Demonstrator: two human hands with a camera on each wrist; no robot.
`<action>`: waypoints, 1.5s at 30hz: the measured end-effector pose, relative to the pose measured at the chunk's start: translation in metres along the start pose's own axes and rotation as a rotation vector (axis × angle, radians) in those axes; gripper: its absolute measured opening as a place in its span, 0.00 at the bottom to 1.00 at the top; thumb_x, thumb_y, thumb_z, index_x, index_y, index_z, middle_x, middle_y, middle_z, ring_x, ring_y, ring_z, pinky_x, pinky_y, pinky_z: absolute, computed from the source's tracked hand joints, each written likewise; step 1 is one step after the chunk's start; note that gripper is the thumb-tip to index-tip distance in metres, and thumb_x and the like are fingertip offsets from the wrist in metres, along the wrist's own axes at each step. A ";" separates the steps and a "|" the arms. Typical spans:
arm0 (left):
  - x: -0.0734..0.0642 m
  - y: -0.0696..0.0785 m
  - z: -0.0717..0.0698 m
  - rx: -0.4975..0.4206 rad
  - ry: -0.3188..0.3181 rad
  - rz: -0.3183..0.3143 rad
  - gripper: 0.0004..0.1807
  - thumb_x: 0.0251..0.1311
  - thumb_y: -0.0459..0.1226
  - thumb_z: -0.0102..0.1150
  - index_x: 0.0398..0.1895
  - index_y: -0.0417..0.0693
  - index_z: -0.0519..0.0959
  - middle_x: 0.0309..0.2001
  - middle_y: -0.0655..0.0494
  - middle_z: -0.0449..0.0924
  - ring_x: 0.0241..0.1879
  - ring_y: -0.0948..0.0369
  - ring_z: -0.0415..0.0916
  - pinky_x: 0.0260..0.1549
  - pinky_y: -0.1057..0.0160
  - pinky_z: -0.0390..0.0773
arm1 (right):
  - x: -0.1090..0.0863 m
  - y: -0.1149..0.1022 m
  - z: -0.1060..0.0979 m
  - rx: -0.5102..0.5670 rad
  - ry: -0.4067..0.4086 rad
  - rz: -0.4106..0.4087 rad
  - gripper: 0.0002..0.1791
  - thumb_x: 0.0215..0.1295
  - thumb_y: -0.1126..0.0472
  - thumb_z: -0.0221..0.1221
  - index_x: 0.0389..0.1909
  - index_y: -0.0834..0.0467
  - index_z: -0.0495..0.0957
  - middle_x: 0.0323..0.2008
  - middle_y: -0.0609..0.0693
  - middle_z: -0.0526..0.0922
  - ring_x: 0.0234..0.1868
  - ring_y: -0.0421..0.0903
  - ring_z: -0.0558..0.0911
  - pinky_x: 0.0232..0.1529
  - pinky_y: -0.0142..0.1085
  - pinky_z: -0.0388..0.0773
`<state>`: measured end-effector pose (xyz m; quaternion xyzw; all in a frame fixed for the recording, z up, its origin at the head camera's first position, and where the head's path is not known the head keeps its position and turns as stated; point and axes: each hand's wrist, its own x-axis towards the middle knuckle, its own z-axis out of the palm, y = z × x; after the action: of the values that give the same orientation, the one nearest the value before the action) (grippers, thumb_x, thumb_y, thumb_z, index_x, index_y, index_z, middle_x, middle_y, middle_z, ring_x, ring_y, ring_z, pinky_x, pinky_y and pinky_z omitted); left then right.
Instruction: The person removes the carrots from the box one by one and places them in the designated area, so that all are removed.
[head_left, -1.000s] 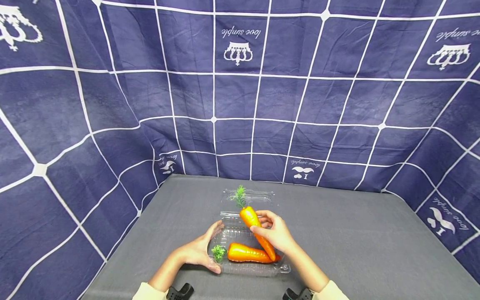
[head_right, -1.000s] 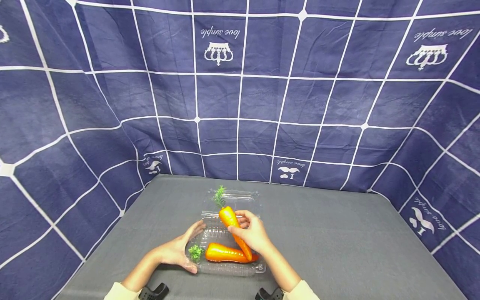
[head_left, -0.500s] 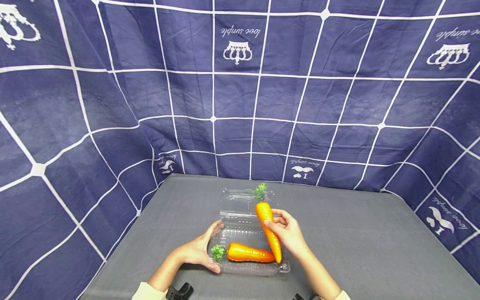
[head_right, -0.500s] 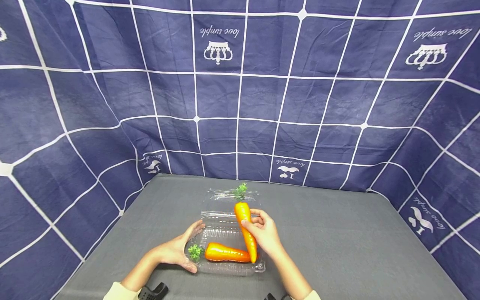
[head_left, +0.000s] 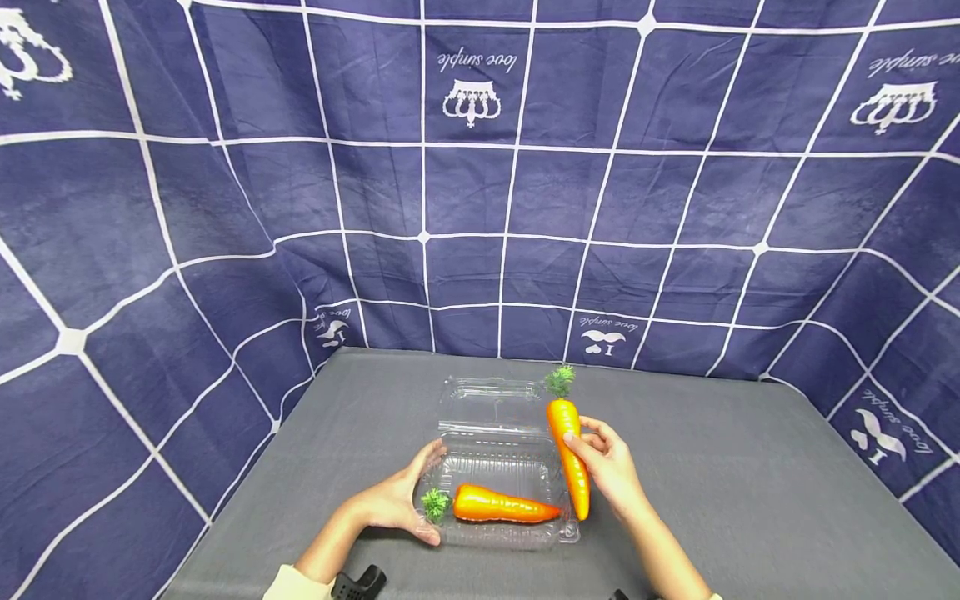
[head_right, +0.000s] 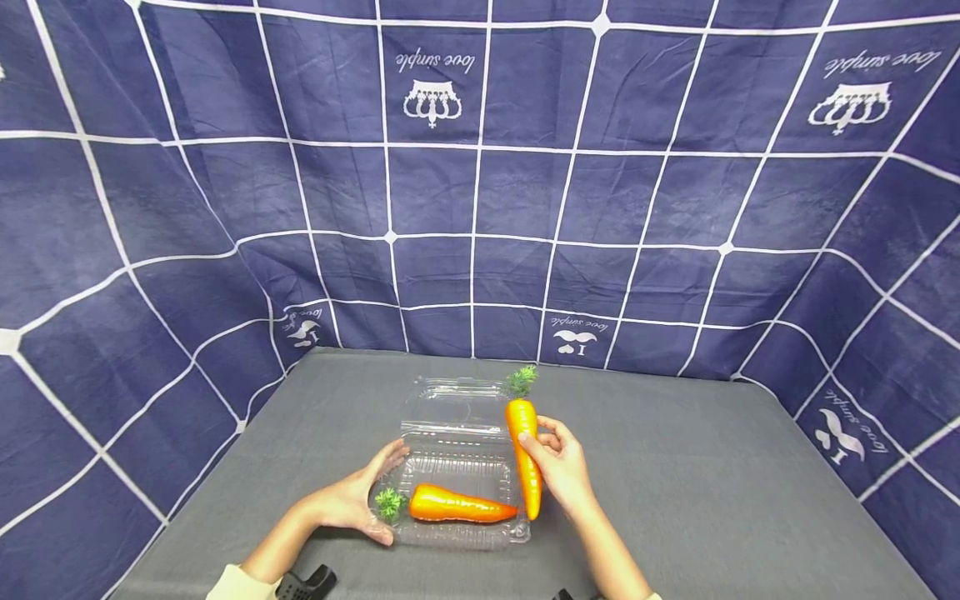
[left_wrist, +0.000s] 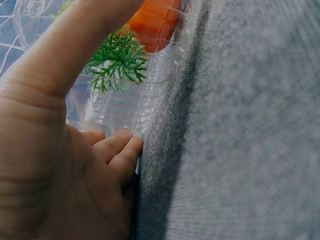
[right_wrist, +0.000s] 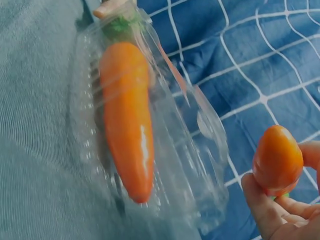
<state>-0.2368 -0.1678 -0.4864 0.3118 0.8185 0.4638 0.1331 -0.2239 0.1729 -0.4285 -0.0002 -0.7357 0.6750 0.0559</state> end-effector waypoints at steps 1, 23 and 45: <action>0.000 0.000 0.000 0.000 0.000 -0.001 0.73 0.34 0.42 0.84 0.76 0.39 0.38 0.73 0.37 0.50 0.72 0.44 0.49 0.68 0.56 0.49 | 0.000 0.000 -0.003 -0.006 0.010 0.003 0.25 0.64 0.66 0.61 0.60 0.71 0.67 0.34 0.53 0.82 0.29 0.40 0.80 0.32 0.32 0.78; -0.001 -0.001 0.001 0.013 0.007 -0.016 0.73 0.33 0.43 0.84 0.76 0.40 0.38 0.74 0.38 0.50 0.72 0.45 0.49 0.68 0.54 0.48 | 0.005 0.034 -0.041 -0.222 0.138 0.075 0.26 0.63 0.59 0.64 0.56 0.70 0.71 0.32 0.54 0.85 0.26 0.40 0.79 0.29 0.30 0.76; -0.001 0.002 0.000 0.000 0.004 -0.007 0.73 0.34 0.42 0.84 0.76 0.38 0.38 0.74 0.36 0.50 0.72 0.44 0.49 0.68 0.58 0.48 | 0.004 0.048 -0.045 -0.597 0.189 0.073 0.27 0.60 0.49 0.65 0.47 0.70 0.76 0.32 0.57 0.86 0.29 0.47 0.82 0.33 0.39 0.75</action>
<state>-0.2352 -0.1676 -0.4853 0.3080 0.8198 0.4640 0.1333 -0.2281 0.2217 -0.4720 -0.1059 -0.8923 0.4279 0.0974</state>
